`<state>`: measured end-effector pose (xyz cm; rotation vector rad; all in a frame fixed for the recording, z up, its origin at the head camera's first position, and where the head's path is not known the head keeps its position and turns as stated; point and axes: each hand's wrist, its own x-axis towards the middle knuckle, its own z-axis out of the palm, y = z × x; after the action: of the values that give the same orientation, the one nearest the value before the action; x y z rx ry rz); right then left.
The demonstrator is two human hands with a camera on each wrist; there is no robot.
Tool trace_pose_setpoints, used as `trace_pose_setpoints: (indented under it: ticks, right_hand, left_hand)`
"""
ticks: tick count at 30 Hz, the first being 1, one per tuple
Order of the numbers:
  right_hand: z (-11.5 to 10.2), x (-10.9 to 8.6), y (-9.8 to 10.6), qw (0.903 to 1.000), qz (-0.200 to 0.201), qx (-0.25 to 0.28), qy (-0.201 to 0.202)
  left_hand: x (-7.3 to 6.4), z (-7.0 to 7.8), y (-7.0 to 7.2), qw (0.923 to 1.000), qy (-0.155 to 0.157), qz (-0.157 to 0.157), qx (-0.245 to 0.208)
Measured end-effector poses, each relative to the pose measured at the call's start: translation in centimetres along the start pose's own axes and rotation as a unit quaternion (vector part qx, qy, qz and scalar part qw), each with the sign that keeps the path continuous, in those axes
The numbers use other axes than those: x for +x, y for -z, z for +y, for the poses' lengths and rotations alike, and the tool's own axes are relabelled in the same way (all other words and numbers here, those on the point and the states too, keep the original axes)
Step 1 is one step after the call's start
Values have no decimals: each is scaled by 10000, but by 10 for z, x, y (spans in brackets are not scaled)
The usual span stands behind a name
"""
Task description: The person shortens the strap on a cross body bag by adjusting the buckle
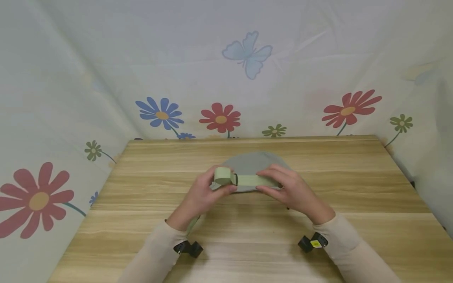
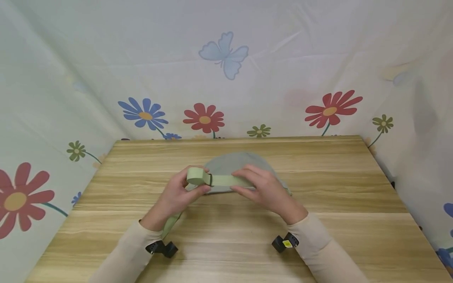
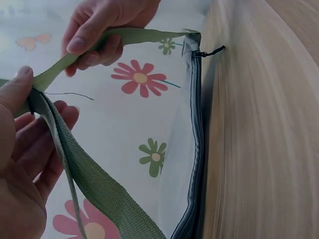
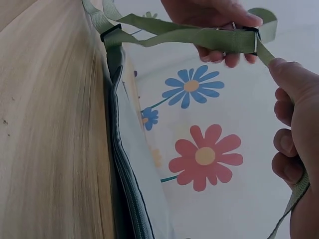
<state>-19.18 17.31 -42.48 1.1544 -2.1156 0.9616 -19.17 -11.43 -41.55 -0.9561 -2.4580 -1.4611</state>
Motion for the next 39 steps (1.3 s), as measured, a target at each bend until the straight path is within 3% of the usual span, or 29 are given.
trace_pose_setpoints:
  ticks: [4,9,14,26,31,39]
  right_hand:
    - [0,-1,-1,9999,52,35,-121]
    - [0,-2,-2,9996,122,97,-224]
    - [-2,-1,-2,9995,114,175,-227]
    - [-2,5,-12,9985,252,285,402]
    - [-3,7,-13,9976,268,361,532]
    - [-3,8,-15,9976,-21,499,473]
  left_hand:
    - [1,-1,-2,9984,323,-262,377]
    - [0,-1,-1,9975,260,-512,420]
    - [-2,-4,-1,9984,124,-518,207]
    - [2,-6,-9,9950,-806,-558,195]
    - [3,-6,-11,9924,-1052,-510,387]
    - [7,-3,-10,9837,-1398,-608,949]
